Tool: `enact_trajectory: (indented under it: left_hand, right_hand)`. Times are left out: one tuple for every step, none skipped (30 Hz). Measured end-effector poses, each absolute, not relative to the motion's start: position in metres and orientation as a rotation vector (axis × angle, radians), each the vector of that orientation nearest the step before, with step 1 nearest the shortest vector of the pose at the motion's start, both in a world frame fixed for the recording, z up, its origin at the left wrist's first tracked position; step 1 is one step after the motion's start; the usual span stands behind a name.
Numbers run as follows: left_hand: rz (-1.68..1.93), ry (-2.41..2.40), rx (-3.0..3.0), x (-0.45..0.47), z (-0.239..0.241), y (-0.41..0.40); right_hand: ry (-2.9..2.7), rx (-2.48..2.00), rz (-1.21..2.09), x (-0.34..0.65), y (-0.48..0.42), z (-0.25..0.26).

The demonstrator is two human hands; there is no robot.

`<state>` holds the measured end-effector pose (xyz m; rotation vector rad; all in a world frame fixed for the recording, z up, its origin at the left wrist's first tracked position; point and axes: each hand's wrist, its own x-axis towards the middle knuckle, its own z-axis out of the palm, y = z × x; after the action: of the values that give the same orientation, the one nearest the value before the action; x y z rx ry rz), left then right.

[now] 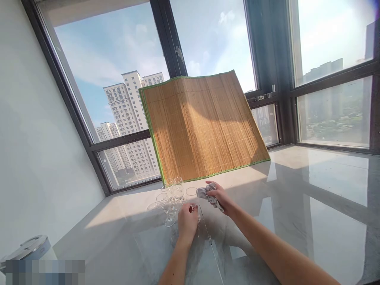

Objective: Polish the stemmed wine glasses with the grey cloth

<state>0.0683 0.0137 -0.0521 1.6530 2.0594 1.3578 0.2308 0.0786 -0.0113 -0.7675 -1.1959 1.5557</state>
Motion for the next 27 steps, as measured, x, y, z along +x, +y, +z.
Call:
enact_trajectory:
  left_hand:
    - [1.375, 2.046, 1.666, 0.068, -0.053, 0.014]
    - [1.382, 2.034, 1.682, 0.068, -0.053, 0.014]
    - [1.376, 2.026, 1.697, 0.068, -0.053, 0.014]
    - [1.357, 2.021, 1.705, 0.069, -0.053, 0.014]
    - [1.331, 2.025, 1.708, 0.070, -0.053, 0.014]
    - [1.304, 2.038, 1.703, 0.070, -0.053, 0.014]
    - [1.283, 2.052, 1.696, 0.071, -0.053, 0.014]
    - [1.269, 2.065, 1.691, 0.071, -0.053, 0.014]
    - [1.260, 2.076, 1.691, 0.072, -0.053, 0.014]
    - [1.256, 2.082, 1.692, 0.072, -0.053, 0.015]
    - [1.257, 2.076, 1.693, 0.071, -0.054, 0.016]
    - [1.264, 2.053, 1.691, 0.071, -0.054, 0.016]
    - [1.275, 2.019, 1.684, 0.070, -0.055, 0.017]
    - [1.288, 1.979, 1.667, 0.069, -0.056, 0.018]
    - [1.306, 1.937, 1.637, 0.068, -0.057, 0.020]
    - [1.326, 1.894, 1.598, 0.067, -0.058, 0.021]
    - [1.343, 1.852, 1.556, 0.066, -0.060, 0.022]
    - [1.356, 1.814, 1.517, 0.065, -0.061, 0.023]
    - [1.369, 1.778, 1.491, 0.065, -0.062, 0.023]
    - [1.382, 1.750, 1.480, 0.065, -0.062, 0.024]
    - [1.397, 1.735, 1.482, 0.065, -0.062, 0.024]
    - [1.415, 1.740, 1.489, 0.065, -0.062, 0.023]
    - [1.440, 1.764, 1.499, 0.065, -0.061, 0.022]
    - [1.468, 1.803, 1.511, 0.065, -0.058, 0.020]
    - [1.504, 1.848, 1.523, 0.065, -0.055, 0.018]
    - [1.556, 1.891, 1.541, 0.066, -0.052, 0.015]
    - [1.640, 1.934, 1.568, 0.065, -0.048, 0.012]
  right_hand:
    - [-1.181, -0.761, 1.572, 0.232, 0.079, -0.011]
    - [-1.177, -0.759, 1.573, 0.232, 0.079, -0.011]
    - [-1.185, -0.764, 1.562, 0.232, 0.079, -0.012]
    - [-1.202, -0.776, 1.544, 0.230, 0.080, -0.013]
    - [-1.223, -0.793, 1.528, 0.228, 0.080, -0.015]
    - [-1.240, -0.815, 1.517, 0.226, 0.080, -0.018]
    - [-1.257, -0.838, 1.514, 0.224, 0.081, -0.021]
    - [-1.273, -0.866, 1.512, 0.222, 0.082, -0.024]
    - [-1.291, -0.899, 1.500, 0.219, 0.083, -0.028]
    - [-1.313, -0.935, 1.478, 0.218, 0.084, -0.031]
    - [-1.339, -0.970, 1.453, 0.216, 0.085, -0.034]
    - [-1.366, -0.998, 1.430, 0.216, 0.086, -0.037]
    - [-1.390, -1.020, 1.413, 0.215, 0.088, -0.039]
    - [-1.406, -1.037, 1.402, 0.215, 0.089, -0.041]
    - [-1.416, -1.049, 1.395, 0.215, 0.089, -0.042]
    - [-1.417, -1.057, 1.387, 0.215, 0.090, -0.042]
    - [-1.410, -1.065, 1.377, 0.215, 0.091, -0.043]
    - [-1.398, -1.072, 1.365, 0.216, 0.091, -0.043]
    - [-1.382, -1.080, 1.354, 0.216, 0.092, -0.043]
    - [-1.367, -1.084, 1.348, 0.215, 0.092, -0.043]
    - [-1.354, -1.084, 1.344, 0.215, 0.093, -0.043]
    - [-1.346, -1.082, 1.341, 0.215, 0.093, -0.043]
    - [-1.344, -1.080, 1.335, 0.215, 0.093, -0.043]
    - [-1.346, -1.080, 1.328, 0.215, 0.094, -0.043]
    - [-1.351, -1.082, 1.322, 0.215, 0.094, -0.043]
    - [-1.357, -1.083, 1.317, 0.215, 0.095, -0.044]
    - [-1.366, -1.083, 1.316, 0.216, 0.095, -0.044]
